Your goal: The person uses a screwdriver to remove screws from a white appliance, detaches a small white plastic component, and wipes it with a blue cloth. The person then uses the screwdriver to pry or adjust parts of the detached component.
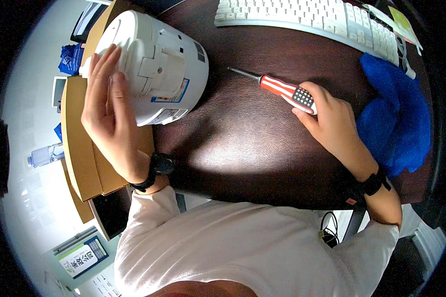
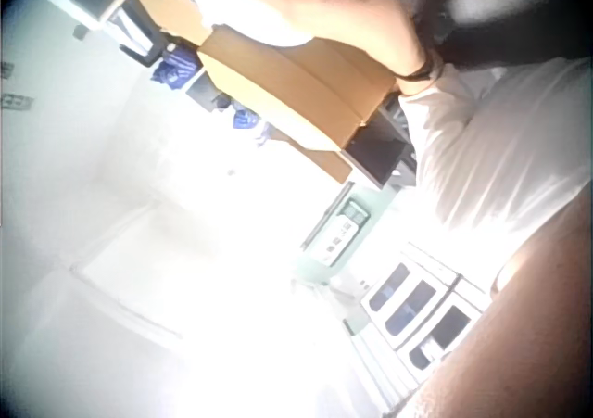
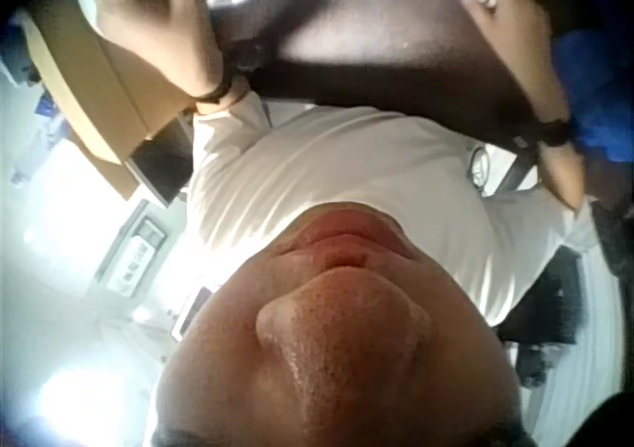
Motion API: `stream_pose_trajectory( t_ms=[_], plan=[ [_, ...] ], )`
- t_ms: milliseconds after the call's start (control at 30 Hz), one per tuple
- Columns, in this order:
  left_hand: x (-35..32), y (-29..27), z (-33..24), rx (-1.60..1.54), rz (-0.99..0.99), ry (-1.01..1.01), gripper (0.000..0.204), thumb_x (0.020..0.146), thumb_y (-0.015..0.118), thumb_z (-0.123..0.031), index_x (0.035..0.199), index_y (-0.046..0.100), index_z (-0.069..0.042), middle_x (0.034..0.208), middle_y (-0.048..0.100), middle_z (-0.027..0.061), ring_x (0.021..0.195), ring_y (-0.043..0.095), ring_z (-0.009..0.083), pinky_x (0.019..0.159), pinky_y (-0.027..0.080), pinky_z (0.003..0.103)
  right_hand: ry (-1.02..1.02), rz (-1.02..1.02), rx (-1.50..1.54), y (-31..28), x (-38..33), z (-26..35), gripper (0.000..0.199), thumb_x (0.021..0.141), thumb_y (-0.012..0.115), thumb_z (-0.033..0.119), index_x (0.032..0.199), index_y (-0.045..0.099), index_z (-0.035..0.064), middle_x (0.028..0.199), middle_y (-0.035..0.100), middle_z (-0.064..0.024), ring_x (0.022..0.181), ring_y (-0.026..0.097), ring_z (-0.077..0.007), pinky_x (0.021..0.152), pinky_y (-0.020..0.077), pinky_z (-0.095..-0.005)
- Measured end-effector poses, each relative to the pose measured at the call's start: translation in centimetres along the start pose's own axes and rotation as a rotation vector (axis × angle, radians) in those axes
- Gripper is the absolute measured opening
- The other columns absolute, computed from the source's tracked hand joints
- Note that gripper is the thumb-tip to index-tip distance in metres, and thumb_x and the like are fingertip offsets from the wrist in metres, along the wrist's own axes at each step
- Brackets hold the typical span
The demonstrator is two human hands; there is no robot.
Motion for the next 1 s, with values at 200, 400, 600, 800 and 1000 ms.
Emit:
stream_pose_trajectory(
  t_ms=[200, 400, 600, 800, 1000],
  plan=[
    [0.1, -1.6, 2.1, -0.284, -0.005, -0.133, 0.025, 0.093, 0.057, -0.005, 0.114, 0.069, -0.003, 0.116, 0.067, 0.0137, 0.116, 0.060, 0.0229, 0.094, 0.050, 0.035, -0.064, 0.080, -0.296, -1.4, 1.7, 3.0, 0.059, 0.078, 0.073, 0.037, 0.121, 0.050, 0.0044, 0.105, 0.055, -0.0157, 0.079, 0.065, -0.0350, 0.067, 0.0546, -0.0410],
    [0.0, -2.8, 3.1, 0.027, -0.144, -0.070, 0.025, 0.088, 0.061, -0.001, 0.107, 0.074, -0.012, 0.108, 0.071, 0.0070, 0.106, 0.063, 0.0197, 0.089, 0.050, 0.033, -0.306, -0.061, -0.422, -1.1, 6.6, 10.5, 0.087, 0.070, 0.074, 0.058, 0.127, 0.044, -0.0003, 0.110, 0.054, -0.0182, 0.103, 0.060, -0.0360, 0.081, 0.0525, -0.0423],
    [1.6, -2.8, 2.8, 0.095, -0.089, 0.047, 0.023, 0.092, 0.058, -0.011, 0.112, 0.069, -0.008, 0.116, 0.067, 0.0113, 0.116, 0.059, 0.0266, 0.096, 0.045, 0.034, -0.443, -0.213, 0.144, 2.1, 11.7, 15.4, 0.099, 0.061, 0.085, 0.052, 0.123, 0.038, -0.0086, 0.113, 0.051, -0.0259, 0.107, 0.055, -0.0416, 0.091, 0.0470, -0.0448],
    [1.0, -2.7, 2.8, 0.061, -0.051, -0.132, 0.022, 0.084, 0.057, 0.001, 0.105, 0.065, 0.003, 0.111, 0.063, 0.0224, 0.102, 0.061, 0.0388, 0.089, 0.047, 0.040, -0.404, -0.299, 0.257, 3.5, 12.4, 15.6, 0.088, 0.059, 0.090, 0.038, 0.118, 0.042, -0.0050, 0.107, 0.054, -0.0233, 0.098, 0.060, -0.0380, 0.084, 0.0504, -0.0423],
    [1.1, -2.7, 3.2, -0.038, -0.100, -0.081, 0.021, 0.084, 0.059, 0.000, 0.103, 0.066, 0.002, 0.110, 0.063, 0.0221, 0.099, 0.062, 0.0386, 0.087, 0.048, 0.039, -0.479, -0.293, 0.244, 3.0, 12.3, 15.1, 0.078, 0.060, 0.089, 0.036, 0.114, 0.047, -0.0010, 0.101, 0.058, -0.0191, 0.091, 0.063, -0.0348, 0.079, 0.0520, -0.0403]
  ],
)
Point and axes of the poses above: each hand's wrist, its own x-axis towards the middle knuckle, its own y-axis out of the palm, z = x × y, the point moved 5 cm from there along x, towards the middle knuckle
